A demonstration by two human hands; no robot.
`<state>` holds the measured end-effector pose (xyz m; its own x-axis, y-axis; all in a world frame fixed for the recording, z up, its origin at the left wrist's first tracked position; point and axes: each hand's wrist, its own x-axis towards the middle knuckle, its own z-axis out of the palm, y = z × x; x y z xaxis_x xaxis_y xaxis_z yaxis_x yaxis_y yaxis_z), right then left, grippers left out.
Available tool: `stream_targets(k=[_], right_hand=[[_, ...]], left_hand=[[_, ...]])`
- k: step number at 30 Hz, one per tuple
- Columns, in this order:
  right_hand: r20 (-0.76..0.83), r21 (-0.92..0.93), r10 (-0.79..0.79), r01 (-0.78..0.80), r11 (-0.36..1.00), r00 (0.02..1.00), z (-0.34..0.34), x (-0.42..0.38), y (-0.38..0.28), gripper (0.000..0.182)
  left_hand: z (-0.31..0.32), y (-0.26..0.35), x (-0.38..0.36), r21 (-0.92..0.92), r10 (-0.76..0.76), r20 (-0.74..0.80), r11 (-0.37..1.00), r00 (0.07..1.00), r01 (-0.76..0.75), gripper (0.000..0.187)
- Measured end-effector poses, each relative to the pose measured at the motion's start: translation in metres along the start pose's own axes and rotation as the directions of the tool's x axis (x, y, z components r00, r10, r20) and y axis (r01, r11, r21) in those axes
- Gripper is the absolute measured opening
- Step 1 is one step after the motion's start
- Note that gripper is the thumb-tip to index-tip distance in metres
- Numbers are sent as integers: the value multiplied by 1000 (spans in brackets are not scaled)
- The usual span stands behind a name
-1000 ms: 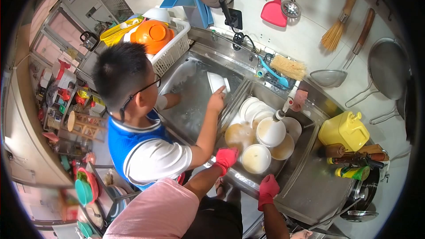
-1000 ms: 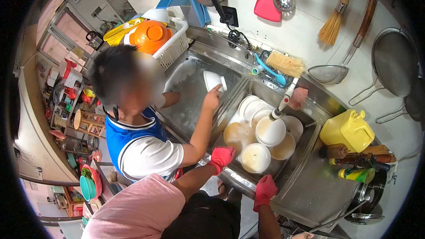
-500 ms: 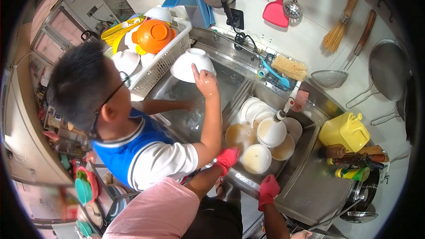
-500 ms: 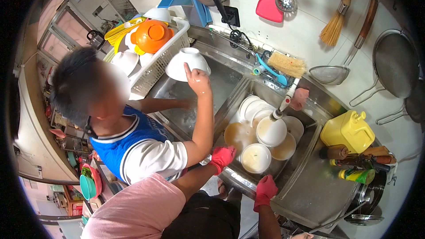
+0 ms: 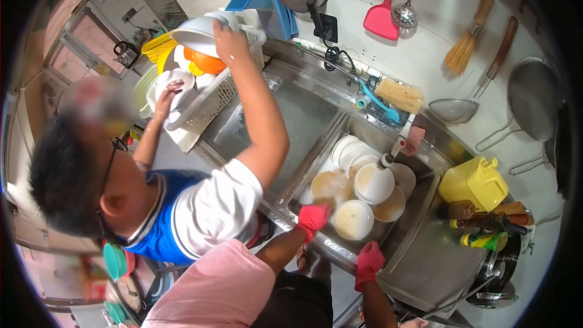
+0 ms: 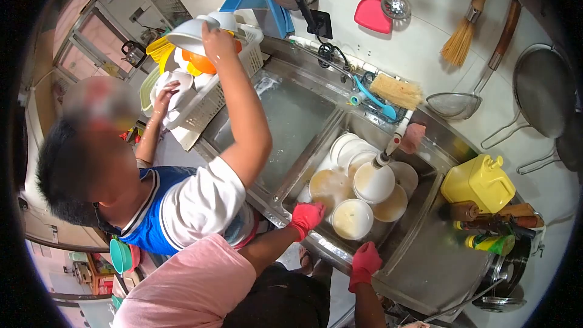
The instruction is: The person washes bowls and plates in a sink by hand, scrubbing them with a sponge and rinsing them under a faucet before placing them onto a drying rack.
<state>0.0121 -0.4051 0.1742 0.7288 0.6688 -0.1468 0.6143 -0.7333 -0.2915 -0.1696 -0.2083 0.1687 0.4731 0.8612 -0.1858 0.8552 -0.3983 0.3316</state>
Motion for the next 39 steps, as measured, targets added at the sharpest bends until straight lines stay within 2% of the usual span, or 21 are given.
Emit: stream_targets(k=[1, 10, 13, 16, 19, 22, 25, 39], right_hand=[[-1, -1, 0, 0, 1000, 1000, 0, 0, 0, 21], [20, -9, 10, -10, 1000, 1000, 0, 0, -1, 20], [2, 10, -3, 3, 1000, 1000, 1, 0, 0, 20], [-10, 2, -8, 8, 1000, 1000, 2, 0, 1, 20], [-9, -14, -8, 8, 1000, 1000, 2, 0, 1, 20], [-5, -22, -10, 10, 1000, 1000, 1, 1, 1, 20], [-11, -24, -11, 11, 1000, 1000, 3, 1, 2, 20], [3, -48, 3, -2, 999, 1000, 0, 0, -1, 22]], left_hand=[[-1, 1, 1, 3, -22, 43, 1000, 999, 22, 34], [-6, 2, 1, -4, -48, 85, 999, 995, 49, 33], [-5, 3, 0, -2, -36, -3, 999, 999, 36, 37], [-6, 2, 2, -38, -65, 95, 997, 993, 69, 33], [-11, 5, 1, -22, -70, 94, 997, 993, 72, 34], [-14, 6, 0, -19, -67, 83, 997, 994, 69, 35], [-12, 5, -2, -30, -20, -5, 999, 1000, 20, 36], [-3, 1, -1, -30, 8, -32, 1000, 999, -9, 36]])
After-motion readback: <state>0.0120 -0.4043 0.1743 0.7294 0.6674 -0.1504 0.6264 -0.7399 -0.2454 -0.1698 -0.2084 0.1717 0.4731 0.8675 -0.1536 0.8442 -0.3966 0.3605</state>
